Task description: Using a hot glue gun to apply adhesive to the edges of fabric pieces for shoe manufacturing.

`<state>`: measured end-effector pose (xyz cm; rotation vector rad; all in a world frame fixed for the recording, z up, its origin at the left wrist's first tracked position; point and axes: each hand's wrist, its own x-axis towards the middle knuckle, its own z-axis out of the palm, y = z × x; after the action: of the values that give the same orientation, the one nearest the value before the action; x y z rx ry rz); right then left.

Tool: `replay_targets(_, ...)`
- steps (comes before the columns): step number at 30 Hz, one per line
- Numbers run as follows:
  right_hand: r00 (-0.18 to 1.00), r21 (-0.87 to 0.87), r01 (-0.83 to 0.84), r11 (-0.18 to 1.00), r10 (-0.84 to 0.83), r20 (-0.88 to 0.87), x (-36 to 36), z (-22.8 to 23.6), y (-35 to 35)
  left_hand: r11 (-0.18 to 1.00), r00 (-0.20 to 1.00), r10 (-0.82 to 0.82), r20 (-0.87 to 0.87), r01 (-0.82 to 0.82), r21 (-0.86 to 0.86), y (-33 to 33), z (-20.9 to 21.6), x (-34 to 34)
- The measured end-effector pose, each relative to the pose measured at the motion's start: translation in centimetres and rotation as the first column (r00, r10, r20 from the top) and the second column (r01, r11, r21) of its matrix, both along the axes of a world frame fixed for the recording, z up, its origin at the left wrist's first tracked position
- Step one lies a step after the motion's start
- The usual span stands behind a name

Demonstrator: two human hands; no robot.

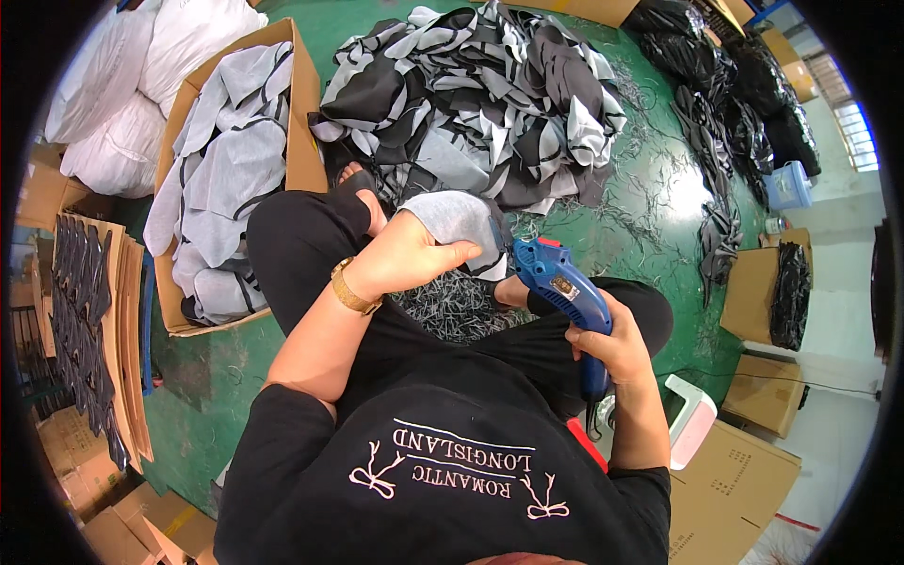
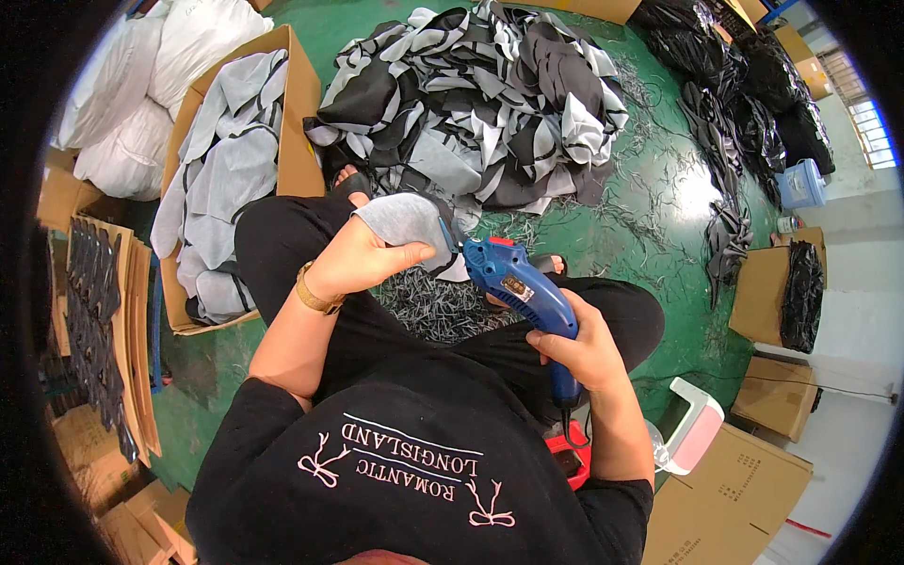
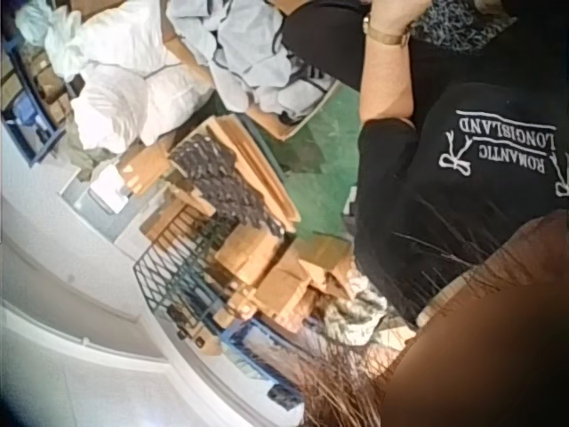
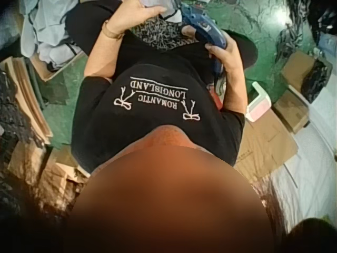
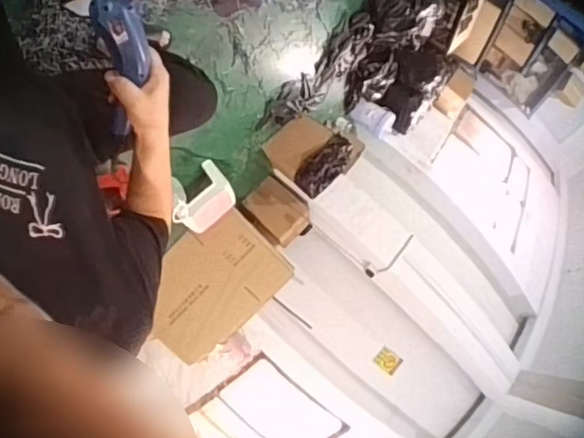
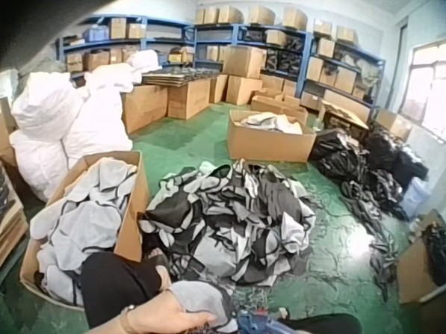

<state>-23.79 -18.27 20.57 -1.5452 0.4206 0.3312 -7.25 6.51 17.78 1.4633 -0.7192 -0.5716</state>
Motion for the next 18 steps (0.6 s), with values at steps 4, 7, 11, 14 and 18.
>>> replay_targets(4, 1.0, -0.007, 0.0, 1.0, 0.0, 0.001, 0.2, 0.2, 0.2, 0.999, 0.996, -0.031, 0.088, 0.031, -0.008, 0.1, -0.3, 0.0)
replay_targets(7, 1.0, -0.028, -0.002, 1.0, 0.002, -0.006, 0.3, 0.2, 0.2, 0.996, 0.985, -0.082, 0.152, 0.073, 0.059, 0.1, 0.6, 0.0)
replay_targets(11, 0.999, 0.057, 0.011, 0.998, -0.013, 0.03, 1.3, -0.8, 0.4, 0.991, 0.935, -0.118, 0.333, 0.092, 0.092, -0.1, -0.2, 0.1)
replay_targets(14, 0.988, 0.089, 0.069, 0.994, -0.08, 0.133, 3.2, -1.1, 1.8, 0.996, 0.995, -0.082, -0.052, 0.084, 0.038, -0.4, -0.8, -0.8)
replay_targets(18, 0.964, 0.069, 0.171, 0.983, -0.181, 0.194, 5.5, -0.4, 3.5, 0.981, 0.956, -0.167, -0.241, 0.136, -0.138, -0.9, -2.4, -1.8)
